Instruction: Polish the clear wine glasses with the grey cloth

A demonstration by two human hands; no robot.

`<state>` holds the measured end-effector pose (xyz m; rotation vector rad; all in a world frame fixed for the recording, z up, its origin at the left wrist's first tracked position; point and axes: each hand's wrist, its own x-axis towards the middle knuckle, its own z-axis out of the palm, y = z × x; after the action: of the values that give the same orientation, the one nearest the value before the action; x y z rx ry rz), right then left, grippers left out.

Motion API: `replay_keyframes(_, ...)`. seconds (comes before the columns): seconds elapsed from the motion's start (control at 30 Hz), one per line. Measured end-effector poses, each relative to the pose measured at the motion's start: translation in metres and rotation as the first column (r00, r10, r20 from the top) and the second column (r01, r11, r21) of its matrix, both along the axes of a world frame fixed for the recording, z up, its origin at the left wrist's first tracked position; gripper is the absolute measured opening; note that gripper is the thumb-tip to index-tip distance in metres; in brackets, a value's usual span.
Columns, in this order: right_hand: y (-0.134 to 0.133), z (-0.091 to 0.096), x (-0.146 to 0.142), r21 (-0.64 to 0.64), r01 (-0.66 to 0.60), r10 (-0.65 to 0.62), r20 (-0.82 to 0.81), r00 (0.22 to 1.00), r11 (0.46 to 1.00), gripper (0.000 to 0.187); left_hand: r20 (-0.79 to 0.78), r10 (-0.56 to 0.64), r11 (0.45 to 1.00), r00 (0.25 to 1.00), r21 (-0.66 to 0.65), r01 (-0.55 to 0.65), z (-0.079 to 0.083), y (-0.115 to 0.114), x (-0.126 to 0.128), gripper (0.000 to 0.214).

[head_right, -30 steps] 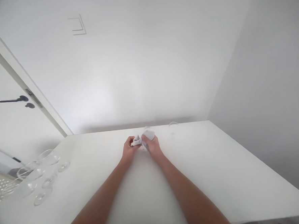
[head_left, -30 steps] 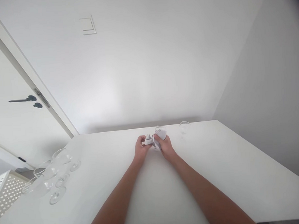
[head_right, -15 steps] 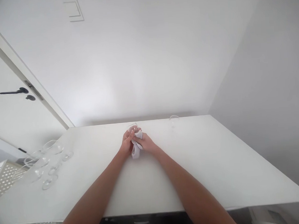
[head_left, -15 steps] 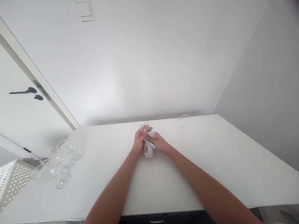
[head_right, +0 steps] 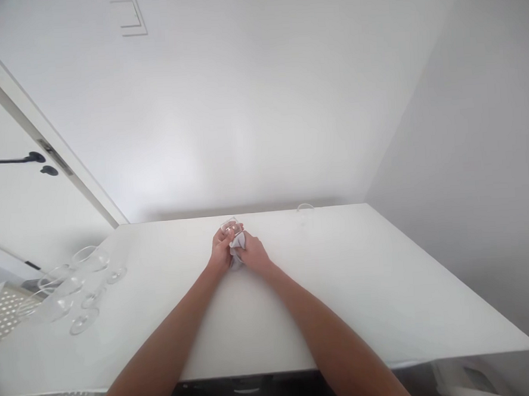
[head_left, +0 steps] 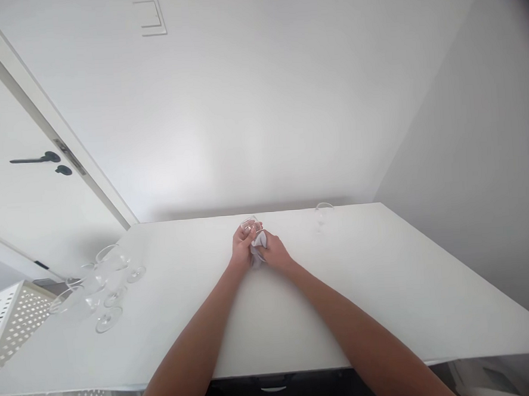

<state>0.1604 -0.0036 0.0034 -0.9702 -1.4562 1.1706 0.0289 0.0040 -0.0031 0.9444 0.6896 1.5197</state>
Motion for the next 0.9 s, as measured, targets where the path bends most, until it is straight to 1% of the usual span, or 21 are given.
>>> replay_keyframes(0.03,-0.001,0.001,0.000,-0.029,-0.046,0.045,-0.035,0.998,0.998,0.036,0.002,-0.001,1.000,1.000,-0.009,0.001,0.001,-0.001,0.000,0.047)
replay_keyframes(0.07,-0.002,0.002,0.002,-0.084,-0.137,0.128,-0.105,0.986,0.987,0.038,0.000,-0.013,1.000,1.000,-0.015,0.013,0.002,-0.002,0.000,0.046)
replay_keyframes(0.13,-0.004,0.006,0.007,-0.193,-0.343,0.285,-0.276,0.918,0.919,0.044,-0.015,-0.051,0.999,0.999,-0.013,0.051,0.005,-0.004,-0.001,0.049)
replay_keyframes(0.17,-0.005,0.008,0.009,-0.226,-0.413,0.327,-0.338,0.883,0.882,0.046,-0.028,-0.067,0.998,0.997,-0.008,0.066,0.006,-0.005,-0.001,0.052)
replay_keyframes(0.2,-0.005,0.008,0.011,-0.241,-0.442,0.340,-0.368,0.866,0.864,0.046,-0.037,-0.070,0.998,0.997,0.001,0.070,0.006,-0.005,0.000,0.054)
replay_keyframes(0.23,-0.004,0.008,0.011,-0.239,-0.431,0.334,-0.358,0.872,0.870,0.045,-0.043,-0.057,0.998,0.997,0.010,0.058,0.006,-0.005,0.000,0.055)
replay_keyframes(0.27,-0.003,0.006,0.011,-0.220,-0.382,0.307,-0.310,0.900,0.897,0.043,-0.047,-0.028,0.999,0.998,0.018,0.029,0.006,-0.004,0.001,0.055)
replay_keyframes(0.33,0.001,0.002,0.008,-0.122,-0.207,0.188,-0.154,0.970,0.971,0.040,-0.054,0.045,0.999,0.998,0.018,-0.044,0.004,-0.002,0.002,0.054)
replay_keyframes(0.4,0.003,-0.001,0.005,-0.018,-0.072,0.072,-0.043,0.996,0.997,0.038,-0.060,0.087,0.996,0.994,0.011,-0.087,0.001,-0.001,0.003,0.057)
replay_keyframes(0.43,0.004,-0.002,0.004,-0.013,-0.067,0.066,-0.041,0.997,0.998,0.038,-0.064,0.091,0.996,0.994,0.007,-0.091,0.001,-0.001,0.003,0.056)
replay_keyframes(0.47,0.004,-0.002,0.004,-0.047,-0.107,0.103,-0.074,0.992,0.993,0.040,-0.069,0.087,0.996,0.994,0.005,-0.087,0.000,-0.001,0.003,0.054)
replay_keyframes(0.53,0.004,-0.002,0.005,-0.171,-0.264,0.229,-0.199,0.953,0.949,0.045,-0.088,0.064,0.998,0.994,0.012,-0.063,0.001,-0.001,0.002,0.048)
replay_keyframes(0.57,0.004,-0.003,0.006,-0.218,-0.324,0.264,-0.266,0.927,0.921,0.048,-0.094,0.050,0.999,0.994,0.020,-0.049,0.001,-0.001,0.001,0.047)
replay_keyframes(0.6,0.005,-0.004,0.007,-0.242,-0.345,0.261,-0.319,0.911,0.907,0.049,-0.089,0.035,0.999,0.995,0.028,-0.032,0.001,-0.001,0.001,0.047)
replay_keyframes(0.63,0.007,-0.007,0.007,-0.248,-0.324,0.226,-0.352,0.908,0.913,0.049,-0.073,0.018,0.999,0.997,0.040,-0.015,0.001,0.000,0.000,0.047)
replay_keyframes(0.67,0.010,-0.010,0.008,-0.243,-0.263,0.162,-0.370,0.915,0.934,0.049,-0.051,0.005,0.999,0.999,0.051,-0.002,0.001,0.001,0.000,0.048)
replay_keyframes(0.73,0.017,-0.017,0.011,-0.229,-0.057,-0.039,-0.393,0.919,0.972,0.049,-0.006,0.002,0.998,1.000,0.069,-0.002,0.000,0.003,-0.002,0.054)
replay_keyframes(0.77,0.022,-0.021,0.013,-0.231,0.064,-0.155,-0.403,0.902,0.971,0.049,0.013,0.009,0.997,1.000,0.077,-0.010,0.000,0.005,-0.003,0.058)
replay_keyframes(0.83,0.031,-0.026,0.019,-0.259,0.275,-0.365,-0.425,0.828,0.926,0.048,0.059,0.033,0.995,0.998,0.091,-0.039,0.000,0.007,-0.005,0.063)
replay_keyframes(0.87,0.034,-0.027,0.021,-0.284,0.331,-0.429,-0.436,0.791,0.900,0.047,0.082,0.042,0.994,0.996,0.100,-0.050,0.001,0.008,-0.005,0.063)
replay_keyframes(0.9,0.037,-0.027,0.023,-0.312,0.347,-0.460,-0.455,0.763,0.884,0.047,0.101,0.051,0.992,0.994,0.113,-0.062,0.001,0.008,-0.006,0.061)
